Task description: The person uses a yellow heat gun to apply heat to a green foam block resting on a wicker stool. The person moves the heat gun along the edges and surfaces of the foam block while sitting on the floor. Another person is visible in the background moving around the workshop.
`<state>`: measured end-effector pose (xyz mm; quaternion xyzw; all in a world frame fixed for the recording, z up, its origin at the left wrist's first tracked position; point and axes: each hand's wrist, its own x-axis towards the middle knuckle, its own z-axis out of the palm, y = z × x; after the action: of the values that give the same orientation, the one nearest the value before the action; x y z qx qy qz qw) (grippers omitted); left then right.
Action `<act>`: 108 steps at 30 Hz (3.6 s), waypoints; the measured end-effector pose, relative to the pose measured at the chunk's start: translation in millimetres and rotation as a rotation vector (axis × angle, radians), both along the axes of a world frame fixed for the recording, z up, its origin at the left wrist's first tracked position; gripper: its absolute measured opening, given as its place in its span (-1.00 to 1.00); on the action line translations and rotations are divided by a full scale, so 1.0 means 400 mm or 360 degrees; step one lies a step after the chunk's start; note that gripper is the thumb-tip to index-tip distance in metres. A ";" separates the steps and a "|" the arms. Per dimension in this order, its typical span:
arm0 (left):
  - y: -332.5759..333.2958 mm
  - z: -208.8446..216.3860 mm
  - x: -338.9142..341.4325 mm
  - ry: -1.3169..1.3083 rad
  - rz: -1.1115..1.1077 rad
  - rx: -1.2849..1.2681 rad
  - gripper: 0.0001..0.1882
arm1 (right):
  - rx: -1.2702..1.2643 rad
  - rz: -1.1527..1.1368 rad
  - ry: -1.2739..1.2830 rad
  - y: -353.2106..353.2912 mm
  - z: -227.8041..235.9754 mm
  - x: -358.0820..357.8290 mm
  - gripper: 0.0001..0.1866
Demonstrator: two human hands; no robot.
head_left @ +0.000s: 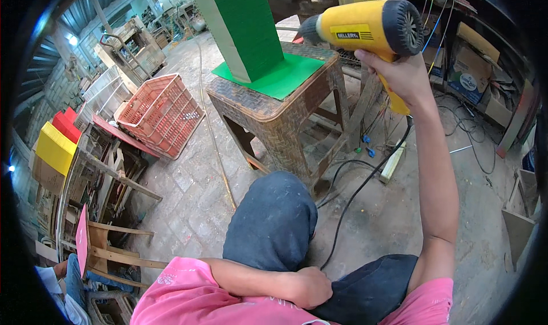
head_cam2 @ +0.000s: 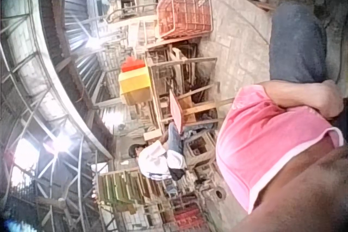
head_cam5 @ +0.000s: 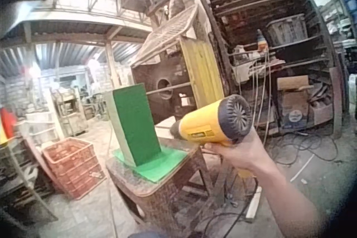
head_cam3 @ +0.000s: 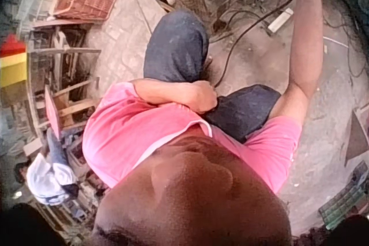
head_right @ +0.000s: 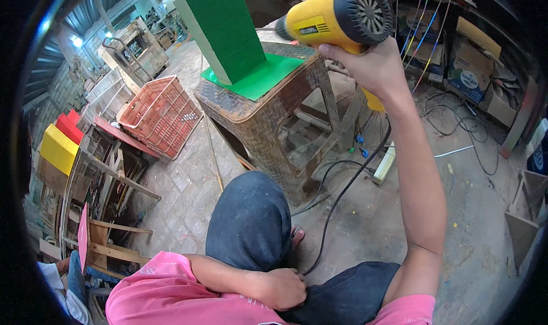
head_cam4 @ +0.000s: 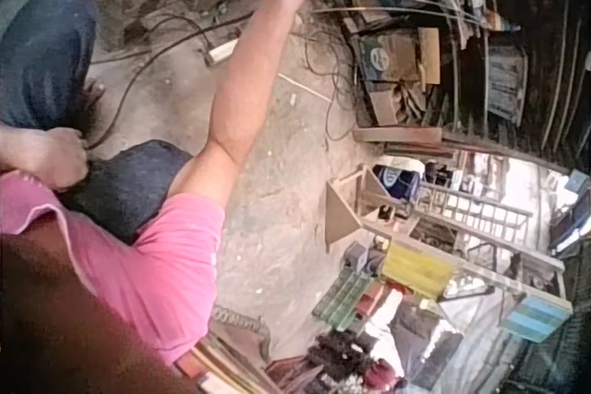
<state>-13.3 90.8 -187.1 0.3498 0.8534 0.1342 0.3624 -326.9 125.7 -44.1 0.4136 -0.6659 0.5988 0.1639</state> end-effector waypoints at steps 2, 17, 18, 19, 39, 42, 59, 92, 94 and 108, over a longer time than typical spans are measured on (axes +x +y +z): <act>0.000 0.002 -0.003 0.0014 0.0006 0.0016 -0.80 | 0.0250 0.0197 -0.0260 0.024 0.020 0.027 -0.63; 0.009 -0.002 -0.003 0.0003 -0.0026 -0.0026 -0.80 | -0.0113 -0.0094 0.0203 0.043 -0.010 -0.056 -0.69; 0.009 -0.008 -0.001 0.0022 -0.0032 -0.0015 -0.80 | -0.0160 -0.0098 0.0236 0.044 -0.015 -0.062 -0.69; 0.007 -0.018 0.003 0.0039 -0.0033 -0.0002 -0.80 | 0.0020 -0.0017 0.0028 0.053 0.000 -0.045 -0.69; 0.006 -0.009 -0.005 -0.0002 -0.0063 -0.0064 -0.81 | -0.0222 0.0359 0.0080 0.032 0.047 0.061 -0.78; 0.009 0.008 -0.013 -0.0044 -0.0081 -0.0094 -0.80 | 0.0047 0.0306 -0.0092 0.057 0.056 0.074 -0.74; 0.009 0.000 -0.004 -0.0030 -0.0044 -0.0076 -0.81 | -0.0271 0.0035 -0.0212 0.028 0.064 0.062 -0.71; 0.009 0.000 0.004 0.0060 -0.0007 -0.0025 -0.80 | 0.0302 0.0097 -0.0114 0.012 0.039 0.073 -0.60; 0.007 -0.005 0.005 0.0040 -0.0019 -0.0031 -0.80 | 0.0439 0.0240 -0.0436 0.042 0.061 0.094 -0.60; 0.009 -0.001 0.003 0.0014 -0.0049 -0.0030 -0.81 | 0.0482 0.0382 -0.0277 0.081 0.062 0.075 -0.59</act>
<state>-12.3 94.5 -187.6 0.3602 0.8506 0.1189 0.3641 -296.8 157.9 -19.5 0.4565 -0.7060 0.5406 -0.0307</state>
